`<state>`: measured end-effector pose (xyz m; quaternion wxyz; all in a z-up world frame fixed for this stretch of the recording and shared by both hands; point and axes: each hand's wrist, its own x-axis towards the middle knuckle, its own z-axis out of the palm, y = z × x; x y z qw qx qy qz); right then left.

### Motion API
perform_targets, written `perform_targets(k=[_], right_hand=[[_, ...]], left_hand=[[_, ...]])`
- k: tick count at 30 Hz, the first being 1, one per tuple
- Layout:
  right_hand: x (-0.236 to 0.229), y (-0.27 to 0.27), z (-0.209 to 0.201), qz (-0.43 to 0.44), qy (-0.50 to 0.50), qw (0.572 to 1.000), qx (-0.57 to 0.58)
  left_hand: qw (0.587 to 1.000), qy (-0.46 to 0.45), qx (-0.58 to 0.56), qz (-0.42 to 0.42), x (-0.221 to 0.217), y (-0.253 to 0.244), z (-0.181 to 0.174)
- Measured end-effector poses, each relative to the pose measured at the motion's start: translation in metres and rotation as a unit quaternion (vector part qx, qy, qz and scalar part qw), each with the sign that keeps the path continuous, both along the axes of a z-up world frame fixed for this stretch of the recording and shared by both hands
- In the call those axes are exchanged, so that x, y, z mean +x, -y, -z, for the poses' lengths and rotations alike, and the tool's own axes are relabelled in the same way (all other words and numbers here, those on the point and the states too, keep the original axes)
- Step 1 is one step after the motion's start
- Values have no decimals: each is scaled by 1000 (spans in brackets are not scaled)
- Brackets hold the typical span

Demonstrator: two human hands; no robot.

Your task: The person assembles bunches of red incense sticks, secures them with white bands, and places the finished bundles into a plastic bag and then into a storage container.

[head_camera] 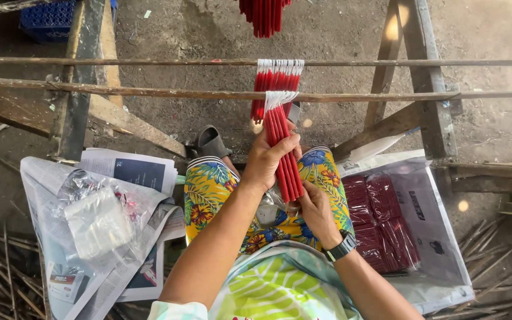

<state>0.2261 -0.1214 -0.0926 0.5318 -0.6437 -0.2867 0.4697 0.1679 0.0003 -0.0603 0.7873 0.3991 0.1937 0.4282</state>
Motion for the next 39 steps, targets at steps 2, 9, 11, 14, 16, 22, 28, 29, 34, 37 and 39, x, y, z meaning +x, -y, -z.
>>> perform_targets(k=[2,9,11,14,16,22,28,29,34,37,39], right_hand=[[2,0,3,7,-19,1000,-8],[8,-1,8,57,36,998,-15],[11,0,8,60,58,996,-9],[6,0,-12,56,91,994,-4],[2,1,-28,48,104,993,1],[-1,6,-33,-9,78,997,6],[-4,5,-28,-15,-12,1000,14],[-4,4,-19,-11,-14,1000,20],[0,-1,-22,7,-26,999,26],[8,-4,-21,13,-37,999,20],[12,-9,-18,5,-18,998,66]], left_hand=[[1000,7,-2,0,1,1,0],[999,35,9,-1,5,-1,0],[999,25,21,1,4,-1,-1],[999,1,41,-12,3,0,-6],[998,-9,54,-27,4,1,-5],[988,-50,74,-128,14,3,4],[955,-124,104,-248,22,6,7],[947,-142,113,-264,23,6,7],[925,-205,145,-286,23,8,9],[906,-257,181,-282,15,3,14],[894,-294,195,-274,9,0,14]])
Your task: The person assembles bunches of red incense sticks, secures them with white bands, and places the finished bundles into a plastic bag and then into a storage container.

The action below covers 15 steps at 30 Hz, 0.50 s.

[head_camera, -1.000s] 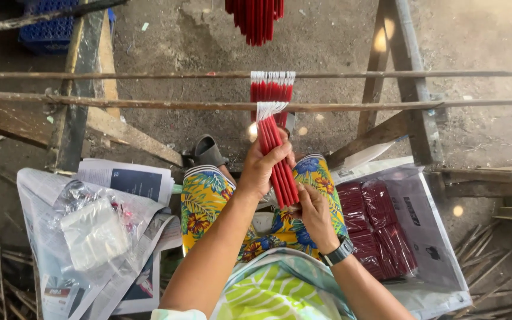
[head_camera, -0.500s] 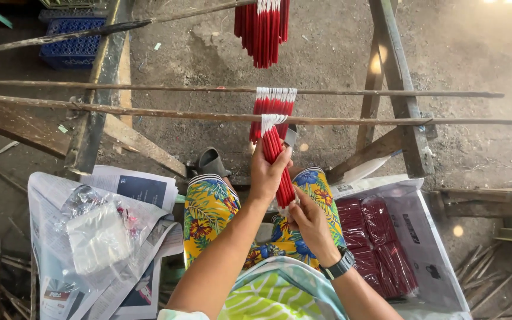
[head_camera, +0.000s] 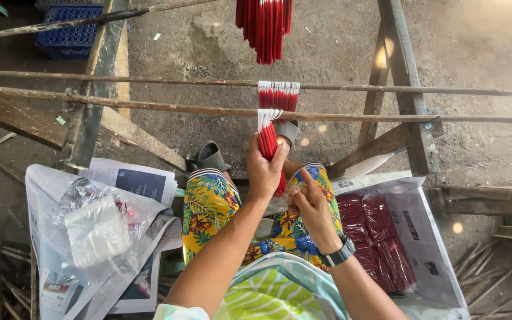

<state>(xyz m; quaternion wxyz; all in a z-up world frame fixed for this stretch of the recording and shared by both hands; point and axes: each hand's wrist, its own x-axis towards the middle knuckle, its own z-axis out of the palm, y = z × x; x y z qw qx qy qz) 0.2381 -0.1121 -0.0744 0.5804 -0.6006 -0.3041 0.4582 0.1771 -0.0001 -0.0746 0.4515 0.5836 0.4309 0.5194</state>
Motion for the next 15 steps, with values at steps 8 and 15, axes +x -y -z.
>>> perform_targets(k=[8,15], right_hand=[[8,-22,14,-51,-53,997,12],[10,-35,19,-104,-37,994,16]], left_hand=[[960,24,-171,219,-35,10,-18],[935,-16,-313,166,-42,-10,20]])
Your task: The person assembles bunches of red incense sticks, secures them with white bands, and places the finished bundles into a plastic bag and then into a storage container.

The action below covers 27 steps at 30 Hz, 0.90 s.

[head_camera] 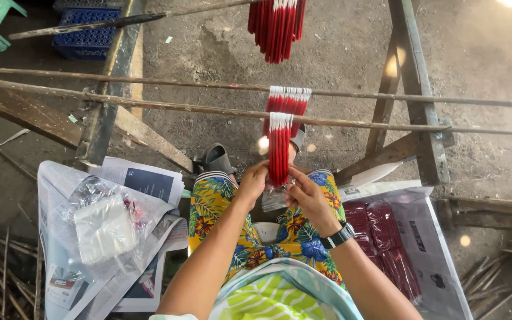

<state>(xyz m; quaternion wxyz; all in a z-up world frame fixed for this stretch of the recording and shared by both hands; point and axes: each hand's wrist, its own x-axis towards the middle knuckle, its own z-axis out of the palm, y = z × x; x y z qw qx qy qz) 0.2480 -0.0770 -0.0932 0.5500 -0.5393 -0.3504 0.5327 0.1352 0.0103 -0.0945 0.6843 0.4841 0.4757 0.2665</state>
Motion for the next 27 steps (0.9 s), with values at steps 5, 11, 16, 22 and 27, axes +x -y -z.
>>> perform_targets(k=[5,11,16,22,27], right_hand=[[9,-14,14,-2,9,1000,-1],[20,-31,14,-23,81,996,-36],[38,-50,38,-44,222,969,-98],[47,-73,64,-50,420,893,-153],[40,-79,44,86,427,896,-80]], left_hand=[[993,-65,19,95,-6,-25,27],[955,-225,141,133,0,-64,63],[899,-355,191,171,2,-78,38],[878,-346,264,197,0,-72,-5],[905,-291,287,117,-3,-78,4]])
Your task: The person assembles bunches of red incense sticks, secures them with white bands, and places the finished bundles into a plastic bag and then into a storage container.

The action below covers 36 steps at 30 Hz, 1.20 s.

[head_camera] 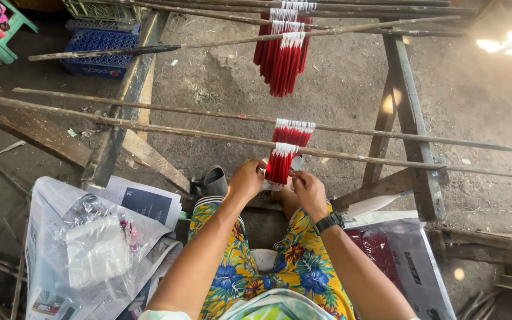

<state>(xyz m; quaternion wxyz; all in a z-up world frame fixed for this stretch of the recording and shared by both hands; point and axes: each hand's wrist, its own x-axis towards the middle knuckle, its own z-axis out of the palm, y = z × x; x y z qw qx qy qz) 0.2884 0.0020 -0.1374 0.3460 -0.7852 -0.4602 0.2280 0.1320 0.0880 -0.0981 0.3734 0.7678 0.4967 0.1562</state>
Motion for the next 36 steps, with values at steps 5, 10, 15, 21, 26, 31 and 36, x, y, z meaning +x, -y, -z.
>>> perform_targets(k=[5,10,15,21,26,31,36], right_hand=[[-16,18,-55,32,-104,993,53],[-17,37,-56,16,-17,984,177],[-30,39,-84,-154,215,934,242],[-34,45,-102,-170,292,907,251],[-31,58,-108,-215,337,866,300],[-32,65,-104,-242,309,871,297],[-33,72,-107,-184,219,927,241]], left_hand=[[996,83,-14,-28,0,12,-21],[985,169,-36,-2,-2,14,-22],[944,299,-68,123,-1,7,-18],[948,279,-84,130,3,8,-30],[926,374,18,-54,9,-5,-40],[902,422,33,88,53,-26,-54],[900,339,-127,244,64,-33,-86]])
